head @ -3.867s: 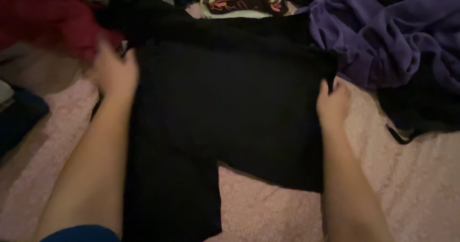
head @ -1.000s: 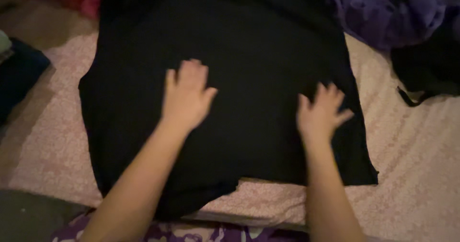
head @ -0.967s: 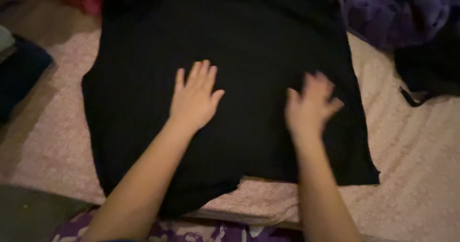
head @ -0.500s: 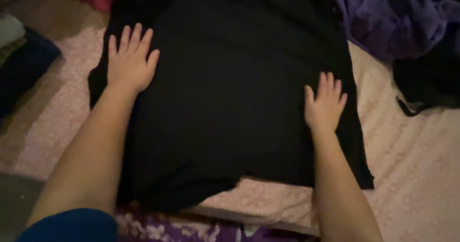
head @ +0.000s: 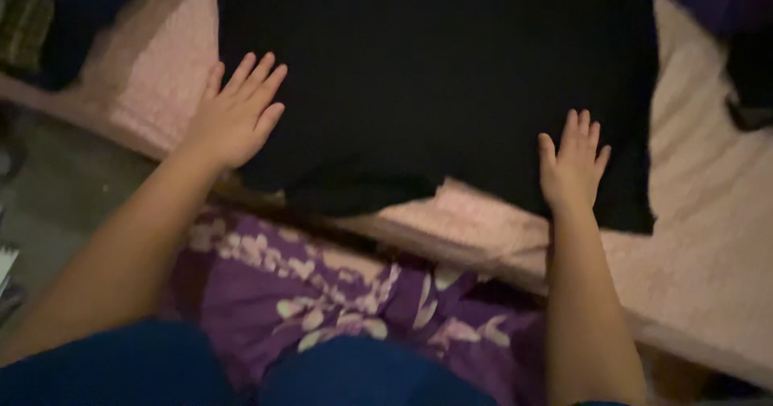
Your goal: The person folds two black t-shirts on a bed. They smooth each shirt, fold the sides inward, fold the bottom up, and then fold the top down to create a neat rectangle. The folded shirts are placed on a growing stack.
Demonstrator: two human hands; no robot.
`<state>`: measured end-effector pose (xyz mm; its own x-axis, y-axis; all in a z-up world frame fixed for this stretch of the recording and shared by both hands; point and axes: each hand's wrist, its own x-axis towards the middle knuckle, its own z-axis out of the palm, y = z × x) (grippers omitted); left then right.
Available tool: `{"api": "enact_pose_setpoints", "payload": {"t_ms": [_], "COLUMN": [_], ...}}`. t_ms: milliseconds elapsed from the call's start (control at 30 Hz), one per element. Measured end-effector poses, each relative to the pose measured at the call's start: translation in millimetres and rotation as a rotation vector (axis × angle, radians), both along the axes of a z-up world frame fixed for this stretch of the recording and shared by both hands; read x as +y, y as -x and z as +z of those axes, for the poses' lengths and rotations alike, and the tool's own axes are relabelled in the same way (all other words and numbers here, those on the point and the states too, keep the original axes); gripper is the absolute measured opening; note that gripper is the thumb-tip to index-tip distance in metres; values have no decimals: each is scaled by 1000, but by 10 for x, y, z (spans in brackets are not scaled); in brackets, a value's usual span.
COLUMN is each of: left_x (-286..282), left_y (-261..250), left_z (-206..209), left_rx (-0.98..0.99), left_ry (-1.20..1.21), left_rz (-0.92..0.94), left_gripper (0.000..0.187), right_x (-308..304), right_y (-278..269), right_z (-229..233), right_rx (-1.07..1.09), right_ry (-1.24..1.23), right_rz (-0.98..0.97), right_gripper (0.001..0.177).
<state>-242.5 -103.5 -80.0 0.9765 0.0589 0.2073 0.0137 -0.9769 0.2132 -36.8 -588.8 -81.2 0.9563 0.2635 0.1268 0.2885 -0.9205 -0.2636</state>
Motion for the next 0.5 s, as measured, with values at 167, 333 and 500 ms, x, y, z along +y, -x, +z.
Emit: {"api": "enact_pose_setpoints", "payload": {"t_ms": [167, 333, 500], "left_x": [-221, -271, -358], "left_y": [383, 399, 594], "left_z": [5, -73, -109], "left_rx": [-149, -309, -404], "left_ry": [148, 249, 479], "left_rz": [49, 86, 109], "left_gripper": [53, 44, 32], "right_x": [402, 1004, 1428], "right_y": [1075, 1587, 1545], "right_z": [117, 228, 577], "right_rx": [-486, -381, -449], "right_ry": [-436, -221, -153], "right_rz": [531, 834, 752], "right_gripper": [31, 45, 45]}}
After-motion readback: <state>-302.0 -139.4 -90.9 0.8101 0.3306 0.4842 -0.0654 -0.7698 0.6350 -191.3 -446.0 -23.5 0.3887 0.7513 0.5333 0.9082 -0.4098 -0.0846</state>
